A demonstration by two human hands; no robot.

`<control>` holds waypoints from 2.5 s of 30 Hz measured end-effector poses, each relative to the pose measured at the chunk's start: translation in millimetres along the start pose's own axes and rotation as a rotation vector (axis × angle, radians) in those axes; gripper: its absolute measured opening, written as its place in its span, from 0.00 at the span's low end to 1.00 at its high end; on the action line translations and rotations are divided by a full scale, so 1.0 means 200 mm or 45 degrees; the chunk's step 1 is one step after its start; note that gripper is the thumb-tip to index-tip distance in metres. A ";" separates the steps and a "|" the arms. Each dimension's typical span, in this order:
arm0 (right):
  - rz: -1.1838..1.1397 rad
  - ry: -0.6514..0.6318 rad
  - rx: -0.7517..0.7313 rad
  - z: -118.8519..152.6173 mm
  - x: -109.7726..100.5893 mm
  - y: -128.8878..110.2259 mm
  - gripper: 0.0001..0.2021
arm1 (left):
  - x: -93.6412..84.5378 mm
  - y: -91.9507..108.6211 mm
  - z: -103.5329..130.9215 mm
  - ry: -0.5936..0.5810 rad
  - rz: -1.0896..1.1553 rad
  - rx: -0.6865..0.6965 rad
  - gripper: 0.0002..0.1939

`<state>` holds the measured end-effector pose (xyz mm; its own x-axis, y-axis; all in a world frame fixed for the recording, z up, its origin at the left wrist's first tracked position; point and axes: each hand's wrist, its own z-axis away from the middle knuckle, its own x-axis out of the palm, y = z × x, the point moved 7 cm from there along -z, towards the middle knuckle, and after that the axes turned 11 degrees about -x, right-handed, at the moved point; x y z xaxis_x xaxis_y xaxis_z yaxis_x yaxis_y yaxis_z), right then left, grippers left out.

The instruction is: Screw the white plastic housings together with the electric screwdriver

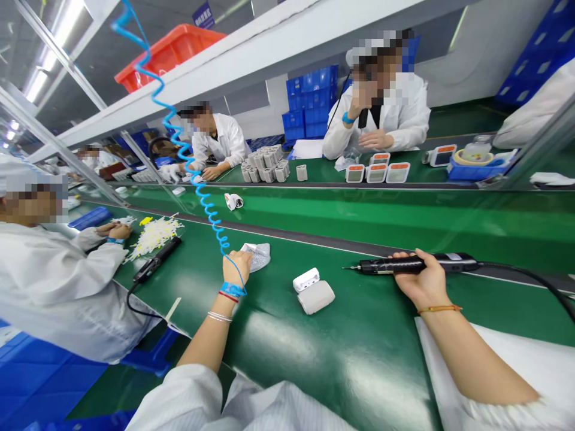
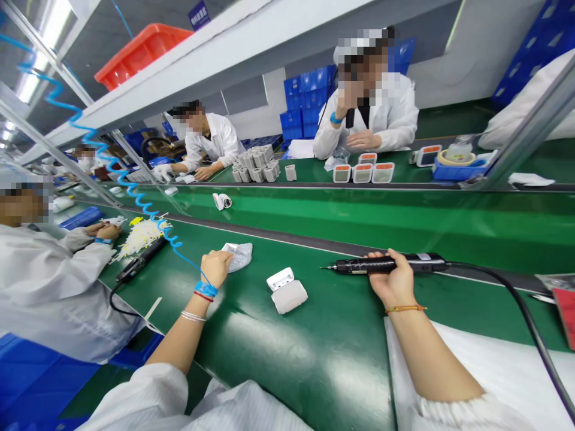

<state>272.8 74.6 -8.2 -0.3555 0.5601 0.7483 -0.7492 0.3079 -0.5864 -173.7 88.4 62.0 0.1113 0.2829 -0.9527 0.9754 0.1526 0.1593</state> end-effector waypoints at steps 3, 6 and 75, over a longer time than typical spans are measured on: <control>-0.008 -0.019 0.005 0.01 0.01 0.00 0.05 | -0.01 -0.02 -0.01 -0.002 0.037 -0.016 0.14; -0.015 -0.024 -0.001 0.01 0.01 0.00 0.05 | -0.02 -0.01 0.00 0.006 0.118 -0.014 0.12; -0.179 -0.035 -0.010 0.09 0.05 -0.02 0.04 | 0.14 0.87 0.66 -0.441 0.906 1.118 0.34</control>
<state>261.8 64.8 7.4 -0.2625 0.4899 0.8313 -0.7882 0.3880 -0.4776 23.5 -2.1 28.9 0.5966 -0.2511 -0.7622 0.4546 -0.6770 0.5788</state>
